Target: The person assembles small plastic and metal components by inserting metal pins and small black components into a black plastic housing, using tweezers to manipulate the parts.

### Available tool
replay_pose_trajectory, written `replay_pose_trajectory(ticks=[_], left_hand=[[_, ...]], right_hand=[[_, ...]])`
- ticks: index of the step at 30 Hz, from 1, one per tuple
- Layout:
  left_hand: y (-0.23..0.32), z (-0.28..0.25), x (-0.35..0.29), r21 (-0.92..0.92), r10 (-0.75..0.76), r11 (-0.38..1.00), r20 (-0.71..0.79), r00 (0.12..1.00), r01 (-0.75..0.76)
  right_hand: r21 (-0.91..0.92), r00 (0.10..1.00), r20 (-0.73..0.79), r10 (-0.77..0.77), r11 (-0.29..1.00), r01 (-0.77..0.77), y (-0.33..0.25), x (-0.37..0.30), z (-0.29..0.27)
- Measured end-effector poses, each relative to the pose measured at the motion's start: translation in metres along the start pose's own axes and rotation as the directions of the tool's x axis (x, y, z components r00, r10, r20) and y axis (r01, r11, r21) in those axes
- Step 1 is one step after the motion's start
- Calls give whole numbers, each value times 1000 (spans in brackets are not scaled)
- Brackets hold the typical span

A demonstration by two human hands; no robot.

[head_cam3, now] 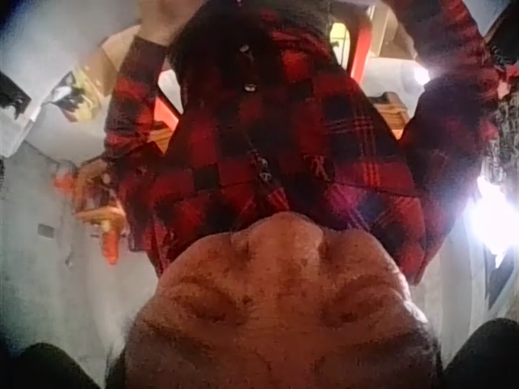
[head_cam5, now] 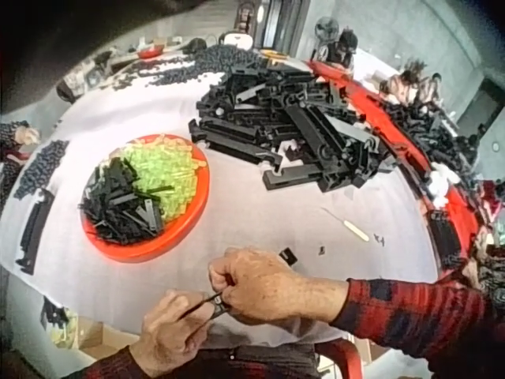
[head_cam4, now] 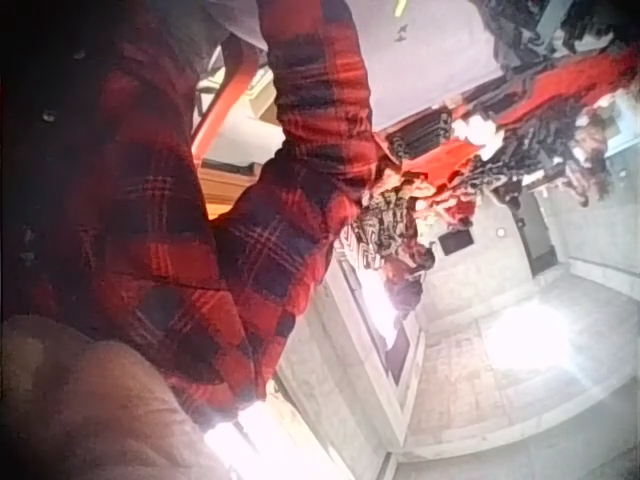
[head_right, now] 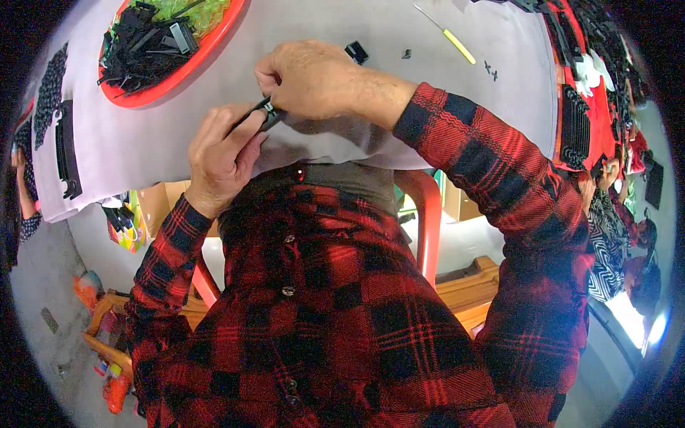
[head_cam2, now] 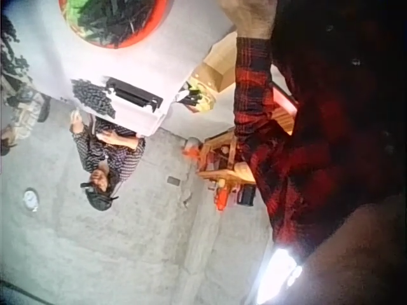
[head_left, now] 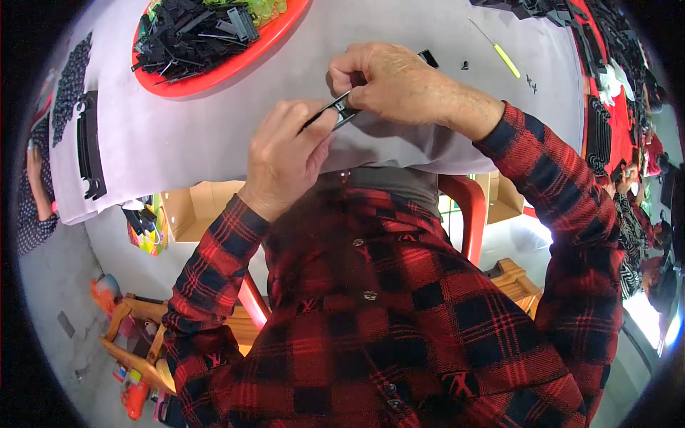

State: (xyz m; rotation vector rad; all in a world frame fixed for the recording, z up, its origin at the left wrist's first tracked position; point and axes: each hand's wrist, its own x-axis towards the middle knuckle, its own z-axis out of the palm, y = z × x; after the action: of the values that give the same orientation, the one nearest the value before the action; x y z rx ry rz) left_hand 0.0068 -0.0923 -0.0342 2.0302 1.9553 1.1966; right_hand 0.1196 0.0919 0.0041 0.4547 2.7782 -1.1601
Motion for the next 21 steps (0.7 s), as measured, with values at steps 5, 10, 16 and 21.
replay_pose_trajectory(ticks=[5, 10, 16, 21], left_hand=[[2, -1, 1, 40, -69, 997, 82, 994, 66], [-1, -4, 4, 5, -46, 999, 91, 995, 46], [0, -1, 1, -37, -64, 997, 42, 997, 66], [0, -1, -1, -60, -38, 997, 14, 999, 39]], right_hand=[[39, 991, 108, 79, 996, -83, -6, 0, -7], [64, 991, 108, 84, 994, -91, -7, 0, -8], [87, 1000, 4, 6, 996, -6, -3, 0, -2], [80, 997, -64, -33, 996, 38, 0, -2, 3]])
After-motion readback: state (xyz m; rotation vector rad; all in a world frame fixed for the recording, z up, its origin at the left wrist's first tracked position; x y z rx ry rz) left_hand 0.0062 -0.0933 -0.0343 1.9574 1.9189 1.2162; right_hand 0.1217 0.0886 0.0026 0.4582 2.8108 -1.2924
